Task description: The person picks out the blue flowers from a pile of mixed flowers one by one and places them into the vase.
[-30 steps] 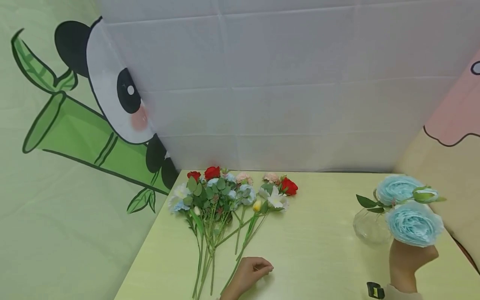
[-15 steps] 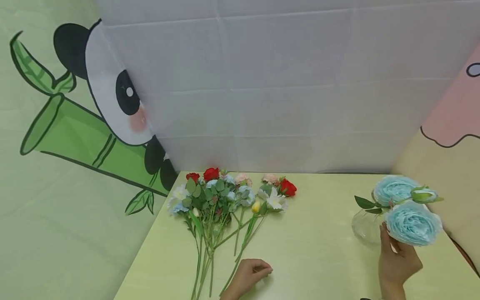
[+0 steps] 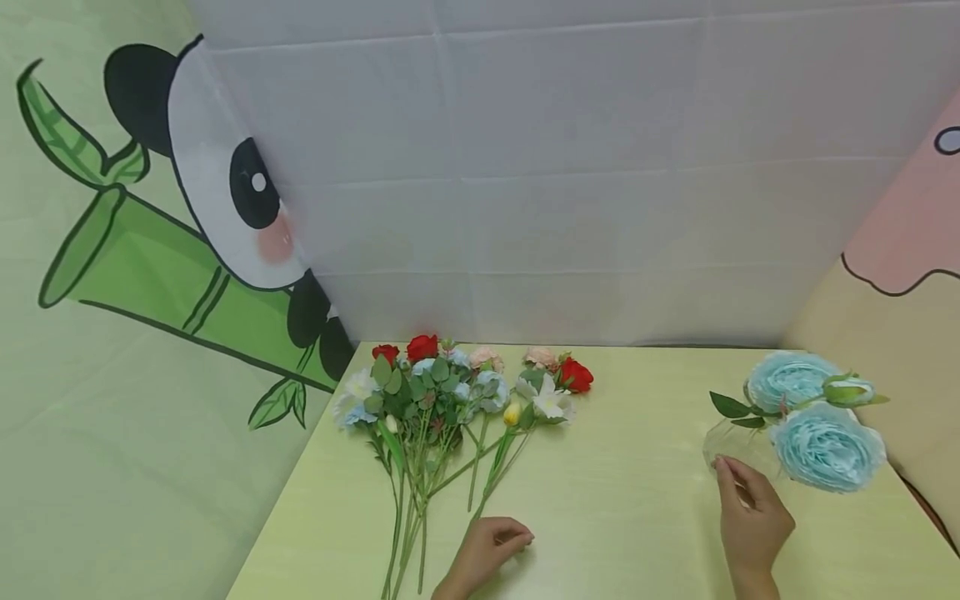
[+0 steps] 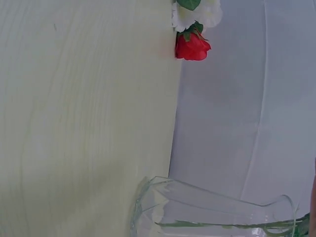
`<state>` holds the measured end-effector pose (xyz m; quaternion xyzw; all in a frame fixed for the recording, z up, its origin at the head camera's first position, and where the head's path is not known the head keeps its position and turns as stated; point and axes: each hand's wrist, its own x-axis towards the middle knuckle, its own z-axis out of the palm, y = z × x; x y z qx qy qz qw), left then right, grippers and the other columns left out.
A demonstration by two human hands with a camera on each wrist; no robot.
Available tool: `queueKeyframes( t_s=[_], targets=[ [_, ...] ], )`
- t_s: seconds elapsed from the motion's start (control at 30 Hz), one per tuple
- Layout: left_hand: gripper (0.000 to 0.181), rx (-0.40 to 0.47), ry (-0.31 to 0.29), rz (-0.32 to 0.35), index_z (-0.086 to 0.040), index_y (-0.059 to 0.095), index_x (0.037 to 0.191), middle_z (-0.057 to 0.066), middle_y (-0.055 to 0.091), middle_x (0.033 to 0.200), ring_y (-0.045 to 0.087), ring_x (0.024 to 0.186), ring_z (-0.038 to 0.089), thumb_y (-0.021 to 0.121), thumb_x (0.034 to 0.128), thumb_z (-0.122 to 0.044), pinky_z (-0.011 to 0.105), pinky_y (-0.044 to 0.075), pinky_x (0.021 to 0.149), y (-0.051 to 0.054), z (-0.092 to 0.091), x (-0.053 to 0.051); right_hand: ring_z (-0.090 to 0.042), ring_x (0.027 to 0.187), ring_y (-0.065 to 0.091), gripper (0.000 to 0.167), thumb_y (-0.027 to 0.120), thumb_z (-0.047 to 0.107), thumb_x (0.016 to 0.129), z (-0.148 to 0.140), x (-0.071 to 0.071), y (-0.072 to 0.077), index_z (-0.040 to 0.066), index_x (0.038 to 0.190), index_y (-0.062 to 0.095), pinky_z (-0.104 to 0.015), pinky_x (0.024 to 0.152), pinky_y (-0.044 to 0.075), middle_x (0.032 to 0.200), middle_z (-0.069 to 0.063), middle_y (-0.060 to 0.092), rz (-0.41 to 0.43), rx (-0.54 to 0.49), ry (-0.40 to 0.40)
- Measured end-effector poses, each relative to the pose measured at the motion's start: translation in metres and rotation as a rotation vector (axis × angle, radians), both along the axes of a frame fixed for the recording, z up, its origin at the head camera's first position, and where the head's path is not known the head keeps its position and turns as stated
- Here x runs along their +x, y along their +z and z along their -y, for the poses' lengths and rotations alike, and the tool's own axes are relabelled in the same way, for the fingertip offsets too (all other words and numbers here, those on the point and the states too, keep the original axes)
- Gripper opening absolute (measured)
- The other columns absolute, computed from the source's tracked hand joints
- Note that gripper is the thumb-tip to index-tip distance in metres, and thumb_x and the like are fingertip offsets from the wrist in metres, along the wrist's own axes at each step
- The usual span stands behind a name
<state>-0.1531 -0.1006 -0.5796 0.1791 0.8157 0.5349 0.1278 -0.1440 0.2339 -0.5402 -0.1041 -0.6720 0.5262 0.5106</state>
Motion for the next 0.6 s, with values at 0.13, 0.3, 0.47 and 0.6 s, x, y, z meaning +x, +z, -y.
queueKeyframes(
  t_s=[0.13, 0.3, 0.47, 0.6],
  targets=[
    [0.019, 0.008, 0.033, -0.002, -0.007, 0.072, 0.087, 0.005, 0.071, 0.084, 0.063, 0.073, 0.000, 0.064, 0.0854, -0.025, 0.016, 0.051, 0.065, 0.001, 0.005, -0.003, 0.010, 0.071, 0.062, 0.009, 0.068, -0.004, 0.077, 0.008, 0.000, 0.001, -0.007, 0.085, 0.071, -0.002, 0.062, 0.046, 0.081, 0.008, 0.071, -0.005, -0.005, 0.050],
    [0.018, -0.020, 0.082, -0.007, -0.004, 0.071, 0.091, 0.009, 0.071, 0.086, 0.065, 0.074, 0.007, 0.063, 0.0868, -0.019, 0.017, 0.051, 0.066, 0.009, 0.012, -0.006, 0.010, 0.072, 0.062, 0.009, 0.070, -0.001, 0.077, 0.011, -0.008, -0.016, -0.002, 0.085, 0.073, -0.002, 0.063, 0.046, 0.081, 0.007, 0.071, 0.005, 0.070, 0.065],
    [0.020, -0.027, 0.120, -0.004, 0.002, 0.069, 0.092, 0.017, 0.070, 0.087, 0.067, 0.076, 0.016, 0.061, 0.0878, -0.015, 0.017, 0.051, 0.068, 0.036, 0.016, -0.003, 0.007, 0.074, 0.062, 0.011, 0.072, 0.001, 0.075, 0.009, -0.020, -0.048, 0.006, 0.085, 0.074, -0.002, 0.063, 0.044, 0.083, 0.005, 0.072, -0.020, 0.102, 0.106],
    [0.022, -0.022, 0.175, -0.006, 0.001, 0.069, 0.092, 0.017, 0.070, 0.087, 0.067, 0.077, 0.019, 0.062, 0.0876, -0.019, 0.017, 0.051, 0.068, 0.040, 0.025, -0.006, 0.009, 0.074, 0.060, 0.009, 0.072, 0.000, 0.075, 0.022, -0.014, -0.029, 0.004, 0.082, 0.074, -0.001, 0.064, 0.044, 0.082, 0.016, 0.069, 0.062, 0.129, 0.100]
  ],
)
